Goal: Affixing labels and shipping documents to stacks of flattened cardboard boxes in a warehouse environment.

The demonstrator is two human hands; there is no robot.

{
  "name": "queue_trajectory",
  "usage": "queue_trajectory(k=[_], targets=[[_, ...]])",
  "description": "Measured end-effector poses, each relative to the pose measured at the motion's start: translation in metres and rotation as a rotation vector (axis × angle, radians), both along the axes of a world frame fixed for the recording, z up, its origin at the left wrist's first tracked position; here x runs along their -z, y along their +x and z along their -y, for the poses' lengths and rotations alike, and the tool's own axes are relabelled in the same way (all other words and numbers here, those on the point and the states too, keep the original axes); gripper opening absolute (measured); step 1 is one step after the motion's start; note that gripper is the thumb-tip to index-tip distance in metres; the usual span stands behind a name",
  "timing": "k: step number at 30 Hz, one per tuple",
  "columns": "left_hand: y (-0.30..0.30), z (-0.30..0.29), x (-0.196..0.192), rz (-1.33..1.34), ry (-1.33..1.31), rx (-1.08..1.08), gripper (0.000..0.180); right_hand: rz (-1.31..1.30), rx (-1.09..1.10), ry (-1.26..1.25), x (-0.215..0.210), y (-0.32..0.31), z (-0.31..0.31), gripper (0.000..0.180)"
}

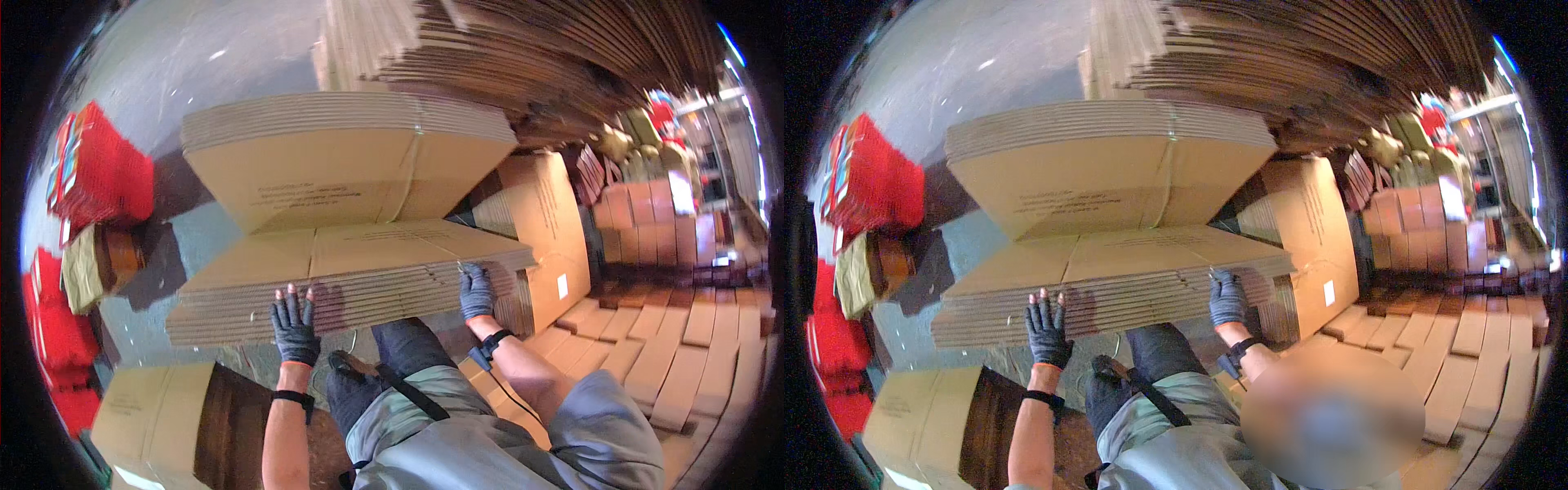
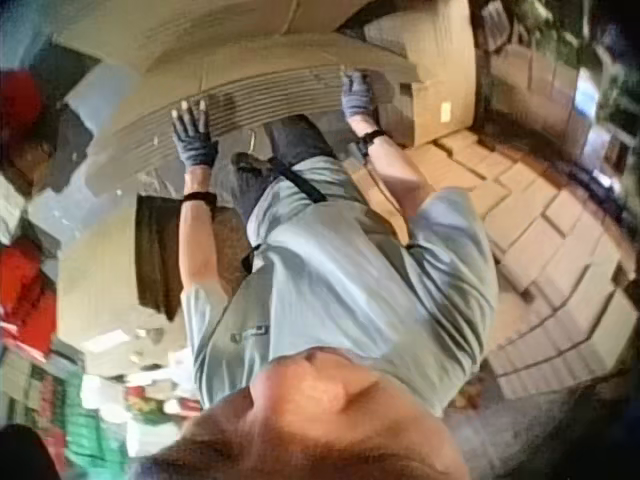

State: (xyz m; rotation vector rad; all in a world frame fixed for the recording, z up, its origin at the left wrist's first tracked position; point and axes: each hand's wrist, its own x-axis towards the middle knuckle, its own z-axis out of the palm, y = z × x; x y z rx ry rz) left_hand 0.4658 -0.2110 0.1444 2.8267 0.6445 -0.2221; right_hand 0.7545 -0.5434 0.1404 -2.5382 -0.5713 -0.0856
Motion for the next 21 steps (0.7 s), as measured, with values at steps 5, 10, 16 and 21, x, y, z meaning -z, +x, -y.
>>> queue_trajectory(k=[5,10,16,21], targets=[[0.036,-0.013,0.007,-0.135,-0.081,0.113,0.126,-0.269,0.188,-0.332,0.009,0.040,0.055,0.031],[0.018,-0.014,0.020,-0.072,-0.011,0.123,0.131,-0.419,0.087,-0.507,0.025,0.052,0.038,0.030],[0.022,-0.010,0.021,-0.109,-0.085,0.131,0.127,-0.687,0.091,-0.100,0.051,0.081,0.083,0.027],[0.013,-0.015,0.025,-0.069,-0.089,0.091,0.116,-0.542,-0.212,-0.423,0.033,0.075,0.039,0.023]])
